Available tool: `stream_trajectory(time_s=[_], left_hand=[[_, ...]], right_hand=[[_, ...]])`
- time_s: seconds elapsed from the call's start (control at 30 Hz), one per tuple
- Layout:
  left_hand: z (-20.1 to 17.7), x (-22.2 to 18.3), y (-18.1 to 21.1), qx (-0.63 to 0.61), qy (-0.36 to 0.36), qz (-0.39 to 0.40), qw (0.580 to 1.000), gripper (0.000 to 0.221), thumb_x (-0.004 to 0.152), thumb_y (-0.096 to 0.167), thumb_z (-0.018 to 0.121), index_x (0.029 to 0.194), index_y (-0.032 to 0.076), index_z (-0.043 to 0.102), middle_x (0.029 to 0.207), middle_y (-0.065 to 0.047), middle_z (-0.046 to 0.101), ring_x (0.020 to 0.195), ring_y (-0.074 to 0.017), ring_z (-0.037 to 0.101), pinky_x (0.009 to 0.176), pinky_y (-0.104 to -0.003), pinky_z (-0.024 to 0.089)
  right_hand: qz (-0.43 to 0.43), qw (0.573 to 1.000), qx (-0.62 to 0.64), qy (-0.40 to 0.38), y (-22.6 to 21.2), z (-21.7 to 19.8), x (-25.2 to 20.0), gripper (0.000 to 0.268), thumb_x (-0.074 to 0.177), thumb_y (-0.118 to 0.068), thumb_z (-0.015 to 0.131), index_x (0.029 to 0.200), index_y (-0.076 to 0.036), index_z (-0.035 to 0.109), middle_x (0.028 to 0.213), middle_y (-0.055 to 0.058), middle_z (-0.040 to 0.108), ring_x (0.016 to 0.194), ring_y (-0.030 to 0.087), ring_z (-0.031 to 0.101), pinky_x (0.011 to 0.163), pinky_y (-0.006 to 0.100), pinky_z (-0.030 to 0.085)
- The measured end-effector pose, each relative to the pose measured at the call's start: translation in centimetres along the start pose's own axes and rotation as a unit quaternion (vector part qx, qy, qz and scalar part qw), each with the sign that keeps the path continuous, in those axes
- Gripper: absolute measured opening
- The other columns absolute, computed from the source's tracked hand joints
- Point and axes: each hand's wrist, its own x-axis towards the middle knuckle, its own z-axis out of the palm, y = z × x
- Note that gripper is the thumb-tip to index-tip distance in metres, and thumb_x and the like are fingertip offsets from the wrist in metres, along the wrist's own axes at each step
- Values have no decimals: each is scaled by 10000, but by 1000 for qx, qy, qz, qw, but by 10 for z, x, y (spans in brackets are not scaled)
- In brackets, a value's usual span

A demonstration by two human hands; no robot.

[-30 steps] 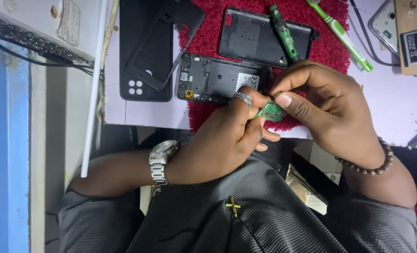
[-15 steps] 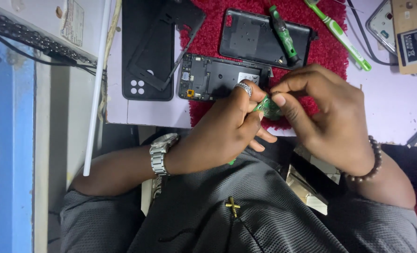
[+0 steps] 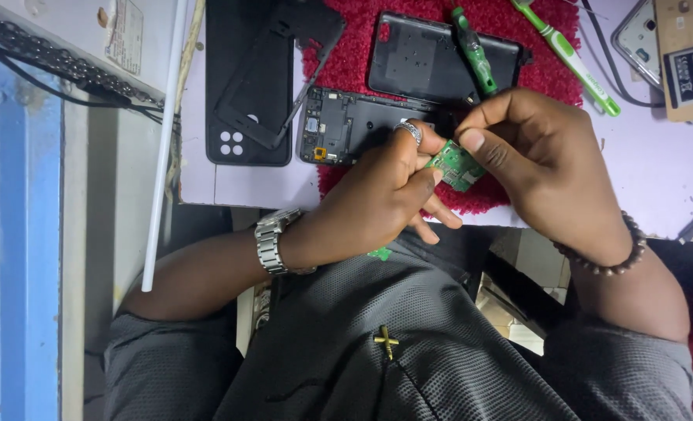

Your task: Cleaning a mobile phone motherboard using a toothbrush, cleaning solution, and a fine scraping tool.

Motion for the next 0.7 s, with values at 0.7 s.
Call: stream_trajectory(time_s=[0.7], left_hand=[[-3, 3, -4, -63, -17, 21, 998, 276, 1067, 128, 399, 1302, -11, 358, 1179, -258, 572, 847, -331, 864, 547, -390, 742]], right_hand=[[-204, 969, -139, 19, 6, -2, -1, 61, 1144, -32, 681, 1136, 25, 701, 1046, 140, 660, 905, 250, 641, 823, 358, 505]])
